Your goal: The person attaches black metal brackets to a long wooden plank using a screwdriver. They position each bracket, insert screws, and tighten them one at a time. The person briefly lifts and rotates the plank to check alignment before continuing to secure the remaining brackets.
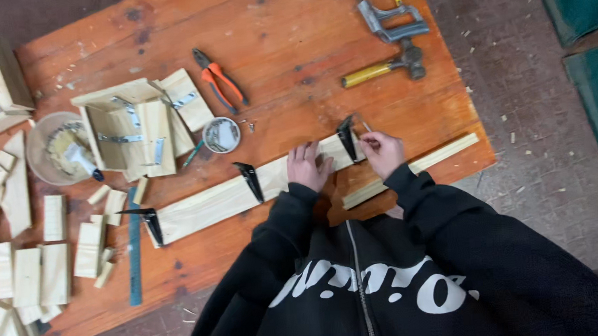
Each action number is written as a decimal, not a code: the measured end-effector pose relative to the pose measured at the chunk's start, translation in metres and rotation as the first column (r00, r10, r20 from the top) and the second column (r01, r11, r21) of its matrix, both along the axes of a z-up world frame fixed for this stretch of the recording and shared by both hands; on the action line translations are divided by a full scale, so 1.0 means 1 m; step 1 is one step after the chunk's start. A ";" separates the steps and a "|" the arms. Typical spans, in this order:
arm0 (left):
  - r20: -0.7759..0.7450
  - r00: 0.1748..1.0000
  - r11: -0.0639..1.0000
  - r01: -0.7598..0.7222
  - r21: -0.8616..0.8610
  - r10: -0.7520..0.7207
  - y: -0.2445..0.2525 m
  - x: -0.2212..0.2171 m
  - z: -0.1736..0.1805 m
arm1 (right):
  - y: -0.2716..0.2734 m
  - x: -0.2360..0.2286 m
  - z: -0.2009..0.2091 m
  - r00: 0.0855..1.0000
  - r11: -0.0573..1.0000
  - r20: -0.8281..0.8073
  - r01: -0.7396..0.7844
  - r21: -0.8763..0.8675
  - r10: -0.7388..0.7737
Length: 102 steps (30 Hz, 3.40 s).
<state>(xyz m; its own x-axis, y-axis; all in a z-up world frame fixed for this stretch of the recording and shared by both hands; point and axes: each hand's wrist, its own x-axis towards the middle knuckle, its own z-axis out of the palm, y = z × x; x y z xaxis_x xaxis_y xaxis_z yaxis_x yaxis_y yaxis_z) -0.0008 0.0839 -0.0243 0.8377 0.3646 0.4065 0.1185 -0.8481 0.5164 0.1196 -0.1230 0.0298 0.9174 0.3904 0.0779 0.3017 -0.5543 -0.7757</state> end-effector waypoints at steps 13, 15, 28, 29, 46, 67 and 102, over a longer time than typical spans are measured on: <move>0.079 0.994 0.997 -0.074 -0.013 0.075 -0.048 0.047 -0.011 | 0.022 0.055 -0.041 0.966 0.973 0.127 -0.220 -0.063 0.227; 0.133 0.987 0.996 -0.084 -0.019 0.085 -0.049 0.047 -0.008 | 0.019 0.058 -0.045 0.962 0.965 0.115 -0.234 -0.115 0.247; 0.066 0.994 0.994 -0.088 -0.058 0.092 -0.051 0.048 -0.022 | 0.023 0.055 -0.030 0.892 0.888 0.171 -0.364 -0.281 0.419; 0.034 0.995 0.993 -0.095 -0.076 0.098 -0.051 0.047 -0.021 | 0.024 0.054 -0.025 0.906 0.892 0.128 -0.359 -0.276 0.404; -0.049 0.995 0.992 -0.095 -0.088 0.091 -0.053 0.045 -0.028 | 0.033 0.040 -0.040 0.931 0.839 0.143 -0.227 -0.494 0.335; -0.142 0.986 0.990 -0.107 -0.094 0.093 -0.039 0.090 -0.033 | -0.054 0.041 -0.035 0.946 0.944 0.300 -0.019 -0.331 0.125; -0.248 0.958 0.976 -0.179 -0.125 0.144 -0.049 0.084 -0.018 | -0.004 0.058 0.083 0.991 0.987 0.075 -0.120 0.108 0.113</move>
